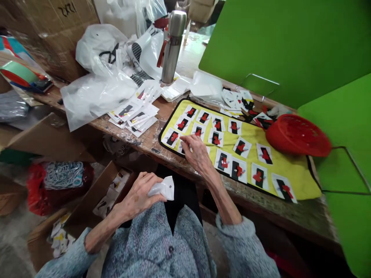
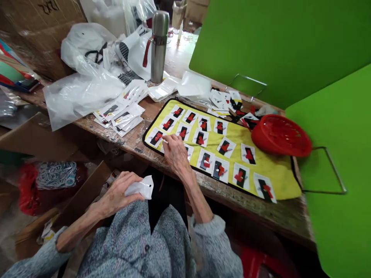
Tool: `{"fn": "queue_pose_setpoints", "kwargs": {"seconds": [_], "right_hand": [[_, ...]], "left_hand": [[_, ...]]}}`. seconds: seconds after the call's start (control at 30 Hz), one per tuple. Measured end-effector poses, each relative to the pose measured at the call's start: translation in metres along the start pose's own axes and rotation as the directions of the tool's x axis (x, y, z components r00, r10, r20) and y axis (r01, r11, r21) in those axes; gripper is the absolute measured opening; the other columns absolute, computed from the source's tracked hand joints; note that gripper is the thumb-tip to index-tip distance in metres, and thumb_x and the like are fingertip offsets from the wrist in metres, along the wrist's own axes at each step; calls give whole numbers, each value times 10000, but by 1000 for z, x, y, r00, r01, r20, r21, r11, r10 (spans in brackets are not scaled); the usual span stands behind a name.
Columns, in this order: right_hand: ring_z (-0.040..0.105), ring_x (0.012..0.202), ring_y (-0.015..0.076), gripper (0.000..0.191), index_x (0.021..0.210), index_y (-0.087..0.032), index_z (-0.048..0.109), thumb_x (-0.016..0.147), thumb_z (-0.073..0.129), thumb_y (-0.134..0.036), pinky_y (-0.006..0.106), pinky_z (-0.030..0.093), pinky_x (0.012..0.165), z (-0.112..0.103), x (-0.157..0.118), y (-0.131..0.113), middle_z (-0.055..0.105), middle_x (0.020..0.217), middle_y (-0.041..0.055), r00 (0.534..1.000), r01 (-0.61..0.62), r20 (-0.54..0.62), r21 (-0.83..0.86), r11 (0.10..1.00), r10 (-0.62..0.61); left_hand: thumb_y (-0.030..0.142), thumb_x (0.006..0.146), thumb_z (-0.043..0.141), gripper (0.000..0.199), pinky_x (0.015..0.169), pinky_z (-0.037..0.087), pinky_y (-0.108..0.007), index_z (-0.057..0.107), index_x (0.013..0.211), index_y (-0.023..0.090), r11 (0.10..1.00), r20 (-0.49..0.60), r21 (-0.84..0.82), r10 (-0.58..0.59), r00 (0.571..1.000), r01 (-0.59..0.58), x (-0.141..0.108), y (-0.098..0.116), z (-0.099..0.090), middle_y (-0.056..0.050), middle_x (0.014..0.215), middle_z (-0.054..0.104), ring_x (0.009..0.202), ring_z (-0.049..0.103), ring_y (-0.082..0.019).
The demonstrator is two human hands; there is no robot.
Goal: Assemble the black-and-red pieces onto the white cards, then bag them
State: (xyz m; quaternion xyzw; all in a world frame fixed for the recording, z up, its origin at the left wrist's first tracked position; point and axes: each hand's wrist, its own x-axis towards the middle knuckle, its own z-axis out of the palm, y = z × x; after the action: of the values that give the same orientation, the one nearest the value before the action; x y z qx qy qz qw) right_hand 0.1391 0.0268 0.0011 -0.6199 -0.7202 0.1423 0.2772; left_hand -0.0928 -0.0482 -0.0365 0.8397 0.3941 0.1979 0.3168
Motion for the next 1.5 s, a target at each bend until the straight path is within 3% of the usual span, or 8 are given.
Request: {"fn": "queue_pose_setpoints", "kwargs": {"seconds": [0.17, 0.33, 0.5, 0.63, 0.8, 1.07, 1.33, 1.5], "right_hand": [[515, 1004, 308, 215, 1029, -137, 644, 890, 600, -295, 415, 404, 893, 15, 41, 19, 632, 1059, 139, 980, 99, 195, -271, 958, -46], [515, 959, 286, 184, 936, -169, 612, 852, 651, -328, 401, 368, 849, 14, 59, 26, 613, 1000, 115, 962, 80, 273, -329, 941, 14], [534, 804, 225, 275, 840, -194, 530, 726, 746, -323, 351, 366, 758, 15, 73, 29, 599, 819, 35, 947, -85, 289, -198, 976, 141], [516, 715, 189, 293, 786, -207, 490, 694, 734, -342, 309, 355, 672, 15, 74, 29, 559, 728, -7, 944, -156, 284, -71, 985, 170], [514, 705, 190, 299, 734, -212, 452, 684, 724, -327, 306, 335, 656, 12, 74, 20, 564, 747, 3, 931, -206, 283, -107, 973, 229], [527, 739, 197, 285, 812, -205, 493, 684, 704, -348, 299, 359, 657, 10, 77, 11, 571, 793, 10, 914, -269, 287, -104, 957, 288], [497, 714, 167, 223, 719, -213, 430, 745, 623, -321, 289, 371, 644, 0, 66, 0, 518, 734, -12, 954, -147, 284, 158, 976, 97], [549, 736, 184, 233, 849, -212, 518, 789, 633, -405, 295, 418, 627, -24, 28, -22, 581, 813, 11, 918, -290, 371, 396, 871, 137]], "left_hand": [[276, 810, 734, 344, 857, 411, -364, 545, 1091, 215, 997, 23, -32, -69, 997, 70, -7, -8, -2, -44, 1083, 598, 996, 537, -230], [268, 789, 750, 374, 871, 418, -393, 550, 1100, 211, 987, 29, -84, -137, 990, 139, -8, -15, -2, -43, 1050, 603, 989, 537, -243], [264, 799, 731, 390, 883, 443, -399, 553, 1142, 211, 973, -6, -170, -161, 987, 157, -4, -18, 1, -51, 1056, 602, 994, 545, -234], [293, 785, 740, 560, 908, 472, -415, 502, 1289, 238, 962, -88, -194, -211, 974, 191, -1, -19, 2, -65, 1107, 594, 1054, 544, -250], [276, 749, 775, 602, 903, 486, -411, 508, 1287, 243, 955, -71, -191, -245, 967, 228, 5, -16, -2, -44, 1069, 602, 1001, 556, -236], [231, 746, 775, 592, 906, 481, -407, 513, 1277, 231, 960, -105, -190, -226, 968, 204, 12, -15, -5, -57, 1126, 601, 1030, 557, -234], [301, 783, 755, 515, 892, 471, -395, 521, 1237, 229, 968, -210, -200, -193, 958, 151, 16, -16, -11, -50, 1101, 635, 1012, 579, -226], [305, 803, 741, 437, 851, 478, -366, 559, 1190, 217, 962, -238, -237, -195, 951, 137, 15, -18, -12, -47, 1060, 657, 956, 597, -206]]}}
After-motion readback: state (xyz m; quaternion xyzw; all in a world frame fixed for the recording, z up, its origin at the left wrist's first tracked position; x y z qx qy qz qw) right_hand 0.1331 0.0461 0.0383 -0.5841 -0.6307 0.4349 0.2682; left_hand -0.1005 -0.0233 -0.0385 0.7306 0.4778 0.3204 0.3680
